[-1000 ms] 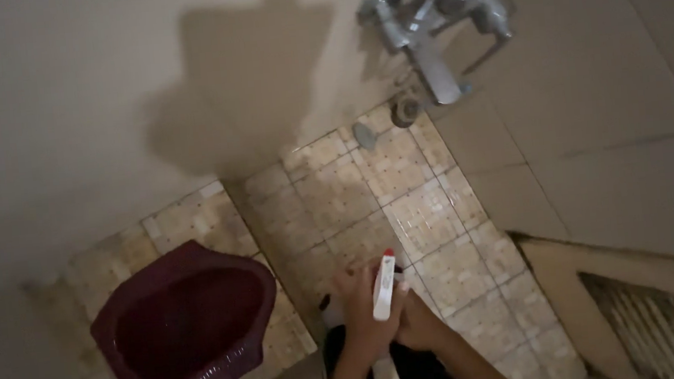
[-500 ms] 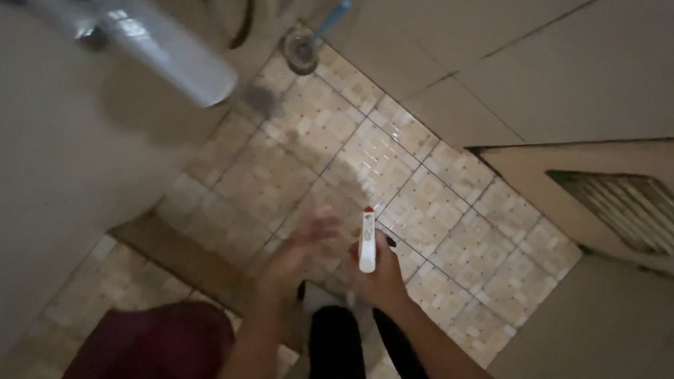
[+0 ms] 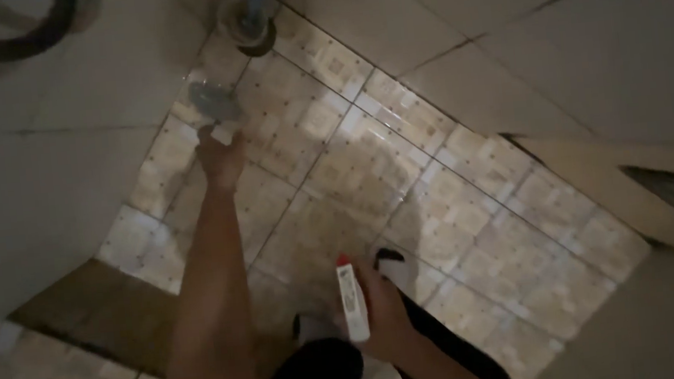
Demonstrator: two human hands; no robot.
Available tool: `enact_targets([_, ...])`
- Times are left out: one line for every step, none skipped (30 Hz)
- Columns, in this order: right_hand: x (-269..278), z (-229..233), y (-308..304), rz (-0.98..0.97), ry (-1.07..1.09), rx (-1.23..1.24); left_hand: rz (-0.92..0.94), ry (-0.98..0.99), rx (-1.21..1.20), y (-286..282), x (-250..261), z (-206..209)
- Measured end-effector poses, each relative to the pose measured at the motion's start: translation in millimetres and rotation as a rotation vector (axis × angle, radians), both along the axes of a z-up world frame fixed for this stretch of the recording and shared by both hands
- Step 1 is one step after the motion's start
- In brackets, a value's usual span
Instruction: Scrubbing and spraying bathroom wall tiles and fixtures.
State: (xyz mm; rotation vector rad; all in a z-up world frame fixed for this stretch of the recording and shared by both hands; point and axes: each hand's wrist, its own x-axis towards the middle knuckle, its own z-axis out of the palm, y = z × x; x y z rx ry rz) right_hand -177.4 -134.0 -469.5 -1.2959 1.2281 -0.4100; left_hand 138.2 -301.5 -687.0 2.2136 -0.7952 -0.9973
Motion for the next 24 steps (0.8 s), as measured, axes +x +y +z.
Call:
enact_targets([5, 8, -17, 0.002, -0.007, -0.005, 0.002, -0.007, -0.005, -15, 15, -42])
enact_targets([8, 19, -29, 0.024, -0.006, 0.04, -0.219, -0.201, 0.061, -25, 26, -83])
enact_targets([11, 32, -42, 0.047, -0.005, 0.085, -0.439, -0.396, 0.127, -34, 38, -123])
enact_targets([10, 36, -50, 0.04, -0.01, 0.078, -0.444, -0.403, 0.121, -41, 33, -125])
enact_targets([10, 42, -58, 0.079, -0.026, -0.01, -0.564, -0.535, 0.132, -47, 28, -124])
enact_targets([10, 49, -68, 0.124, -0.044, -0.106, -0.674, -0.671, 0.137, -56, 26, -122])
enact_targets([12, 43, -73, 0.124, -0.05, -0.12, -0.669, -0.682, 0.127, -58, 21, -138])
enact_targets([11, 41, -74, 0.135, -0.038, -0.203, -0.571, -0.742, 0.006, -50, 13, -154])
enact_targets([11, 42, -73, 0.146, -0.026, -0.287, -0.469, -0.798, -0.114, -42, 5, -168])
enact_targets([15, 38, -75, 0.149, -0.028, -0.305, -0.459, -0.805, -0.128, -42, -3, -158])
enact_targets([18, 36, -76, 0.121, 0.007, -0.274, -0.329, -0.784, -0.089, -41, -11, -147])
enact_targets([19, 35, -77, 0.098, 0.041, -0.238, -0.198, -0.756, -0.045, -37, -20, -136])
enact_targets([21, 35, -78, 0.105, 0.038, -0.25, -0.186, -0.76, -0.052, -26, -26, -135])
enact_targets([24, 36, -77, 0.111, 0.023, -0.257, -0.183, -0.741, 0.031, -14, -31, -134])
enact_targets([26, 37, -76, 0.117, 0.008, -0.265, -0.179, -0.72, 0.113, -1, -37, -133])
enact_targets([31, 36, -72, 0.12, 0.003, -0.278, -0.171, -0.726, 0.103, -3, -34, -131])
enact_targets([35, 34, -67, 0.138, -0.019, -0.281, -0.172, -0.767, 0.062, -5, -30, -129])
enact_targets([38, 30, -65, 0.164, -0.038, -0.288, -0.163, -0.806, 0.021, -9, -27, -129])
enact_targets([39, 29, -66, 0.175, -0.041, -0.305, -0.146, -0.81, 0.009, -18, -23, -124])
enact_targets([42, 27, -64, 0.193, -0.061, -0.275, -0.184, -0.857, -0.022, -24, -17, -119])
enact_targets([45, 25, -62, 0.212, -0.08, -0.244, -0.222, -0.905, -0.054, -29, -11, -115])
enact_targets([46, 27, -64, 0.216, -0.079, -0.245, -0.217, -0.904, -0.053, -31, -9, -119])
enact_targets([47, 29, -65, 0.231, -0.078, -0.216, -0.384, -1.025, 0.072, -33, -8, -123])
enact_targets([48, 33, -67, 0.243, -0.077, -0.187, -0.555, -1.141, 0.2, -35, -6, -125])
